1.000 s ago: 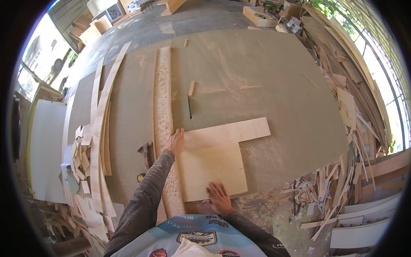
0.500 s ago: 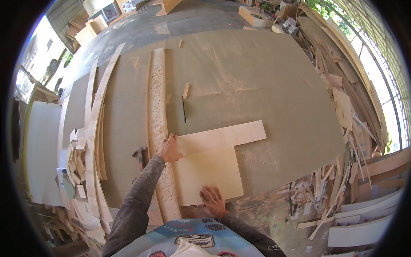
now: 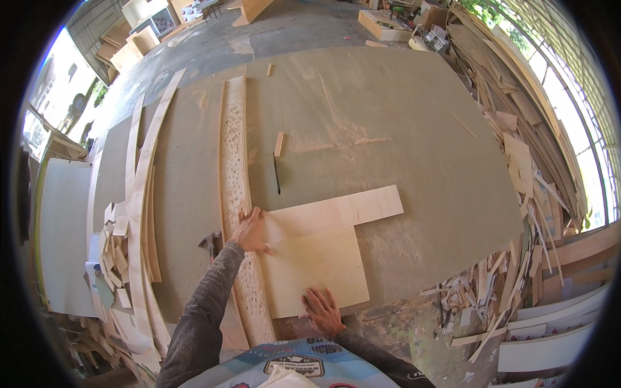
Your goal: The person uses a table saw to cut a piece of wood, positioning and pushing the wood through the blade while moving other wooden pieces aside.
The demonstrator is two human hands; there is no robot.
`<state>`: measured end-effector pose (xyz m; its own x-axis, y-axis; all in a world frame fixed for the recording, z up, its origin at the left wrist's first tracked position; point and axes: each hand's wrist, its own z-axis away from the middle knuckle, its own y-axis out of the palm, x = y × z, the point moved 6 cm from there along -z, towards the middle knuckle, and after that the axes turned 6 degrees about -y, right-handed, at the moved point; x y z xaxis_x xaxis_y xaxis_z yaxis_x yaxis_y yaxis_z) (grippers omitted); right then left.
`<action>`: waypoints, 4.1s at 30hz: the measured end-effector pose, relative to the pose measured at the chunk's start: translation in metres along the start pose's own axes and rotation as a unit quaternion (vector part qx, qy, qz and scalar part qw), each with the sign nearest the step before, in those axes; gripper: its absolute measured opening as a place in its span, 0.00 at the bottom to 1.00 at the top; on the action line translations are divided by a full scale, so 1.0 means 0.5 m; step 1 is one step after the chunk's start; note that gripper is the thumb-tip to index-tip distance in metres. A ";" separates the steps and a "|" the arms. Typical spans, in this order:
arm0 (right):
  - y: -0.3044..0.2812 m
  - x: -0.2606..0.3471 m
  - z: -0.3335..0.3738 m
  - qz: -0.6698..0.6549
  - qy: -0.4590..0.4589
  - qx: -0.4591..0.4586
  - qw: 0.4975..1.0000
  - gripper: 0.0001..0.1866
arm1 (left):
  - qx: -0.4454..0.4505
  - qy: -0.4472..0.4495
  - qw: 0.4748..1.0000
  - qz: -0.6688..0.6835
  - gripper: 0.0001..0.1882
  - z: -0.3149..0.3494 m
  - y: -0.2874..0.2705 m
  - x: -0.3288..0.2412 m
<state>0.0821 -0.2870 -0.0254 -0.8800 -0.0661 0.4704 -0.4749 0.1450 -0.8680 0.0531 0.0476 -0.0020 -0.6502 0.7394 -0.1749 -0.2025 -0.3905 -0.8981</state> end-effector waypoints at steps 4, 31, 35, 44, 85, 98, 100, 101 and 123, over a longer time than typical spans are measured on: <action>0.001 -0.009 -0.020 0.015 0.003 0.008 1.000 0.33 | -0.044 0.008 0.999 0.000 0.63 -0.018 -0.005 0.011; -0.011 -0.084 -0.180 -0.018 -0.004 -0.031 0.999 0.34 | -0.028 -0.031 0.999 0.016 0.63 -0.161 -0.082 0.090; -0.015 -0.092 -0.199 -0.022 -0.005 -0.035 0.999 0.34 | -0.024 -0.028 0.999 0.032 0.64 -0.184 -0.084 0.105; -0.013 -0.111 -0.229 -0.013 -0.007 -0.043 0.999 0.36 | -0.028 -0.038 0.999 0.022 0.64 -0.209 -0.112 0.103; -0.003 -0.114 -0.258 -0.005 0.001 -0.021 1.000 0.34 | -0.045 -0.011 0.998 0.047 0.66 -0.252 -0.089 0.161; 0.011 -0.008 0.014 0.015 0.004 0.027 1.000 0.33 | -0.057 0.010 0.998 0.016 0.52 -0.042 0.024 0.022; -0.012 0.006 0.004 0.008 -0.004 0.019 1.000 0.31 | -0.132 -0.003 0.990 0.048 0.41 -0.013 0.003 0.025; -0.021 0.009 -0.008 0.004 -0.011 0.017 1.000 0.31 | -0.188 -0.001 0.980 0.061 0.35 0.005 -0.015 0.032; -0.179 -0.318 -0.215 -0.111 0.131 -0.211 0.962 0.10 | -0.496 -0.333 0.515 0.615 0.20 0.546 0.057 0.605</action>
<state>0.2658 -0.1834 -0.0055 -0.6978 0.1021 0.7090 -0.5556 0.5476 -0.6256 -0.3491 0.1103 0.0294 -0.0132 -0.2134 -0.9769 0.9209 0.3781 -0.0950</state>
